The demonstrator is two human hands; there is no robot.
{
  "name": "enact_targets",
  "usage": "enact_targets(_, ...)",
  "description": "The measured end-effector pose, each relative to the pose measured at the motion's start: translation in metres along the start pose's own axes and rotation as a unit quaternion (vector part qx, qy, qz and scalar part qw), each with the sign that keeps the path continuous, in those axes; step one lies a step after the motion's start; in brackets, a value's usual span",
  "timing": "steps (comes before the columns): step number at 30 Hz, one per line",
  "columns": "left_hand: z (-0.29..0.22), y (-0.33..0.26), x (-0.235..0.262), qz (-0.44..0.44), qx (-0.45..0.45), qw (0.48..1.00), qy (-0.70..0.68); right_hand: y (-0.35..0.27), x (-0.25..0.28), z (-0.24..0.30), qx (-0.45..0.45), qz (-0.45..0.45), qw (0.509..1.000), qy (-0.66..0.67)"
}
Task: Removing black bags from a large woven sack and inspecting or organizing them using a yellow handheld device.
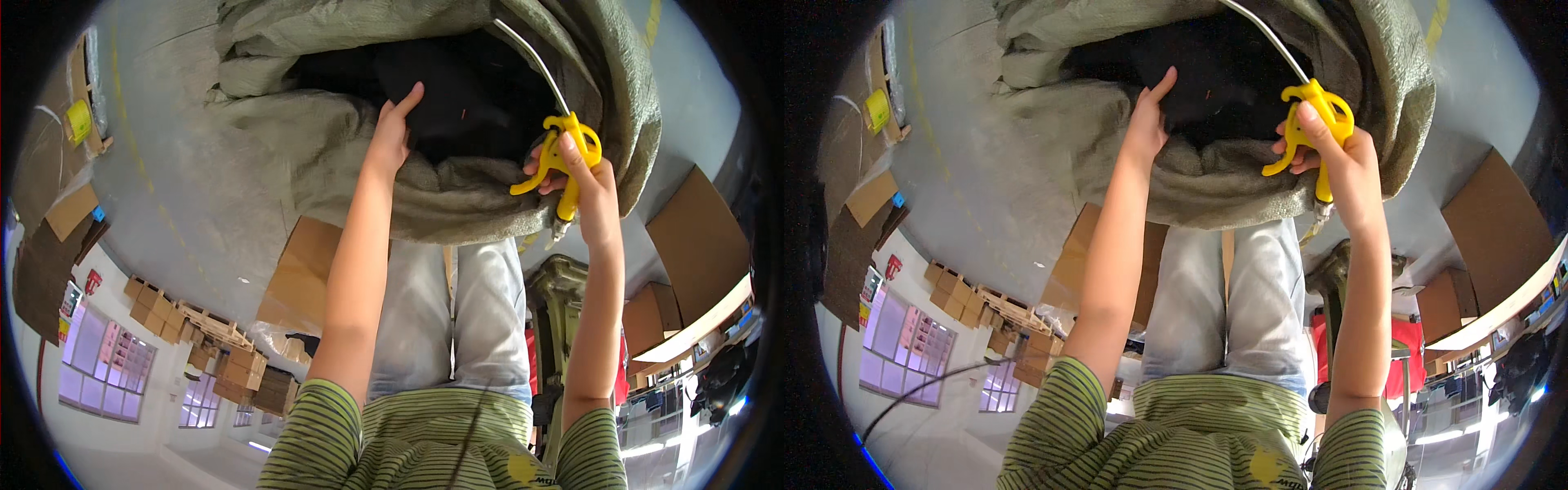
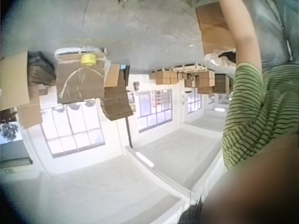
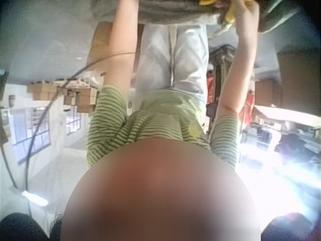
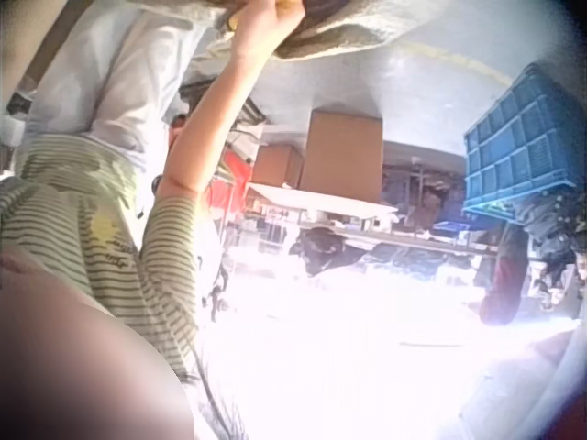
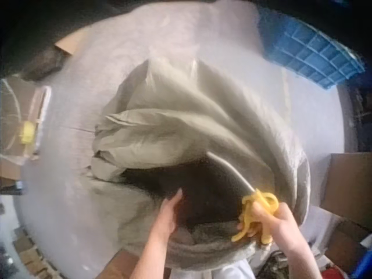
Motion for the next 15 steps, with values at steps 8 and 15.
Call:
enact_targets(8,-0.025,-0.059,0.051,-0.016,-0.13,0.991,-0.016,-0.033,-0.011,-0.021,-0.134,0.046,0.974,-0.174)
enact_targets(15,-0.024,-0.091,0.112,-0.04,-0.047,0.997,0.045,-0.042,-0.035,-0.029,-0.136,0.051,0.963,-0.226)
Point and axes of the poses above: each hand's wrist, its own y-axis towards the middle knuckle, its own x-axis out of the back of the hand, z = x × y, the point moved 1 cm from there along y, towards the middle knuckle, and after that the axes turned 9 degrees about y, right-handed, at the moved point
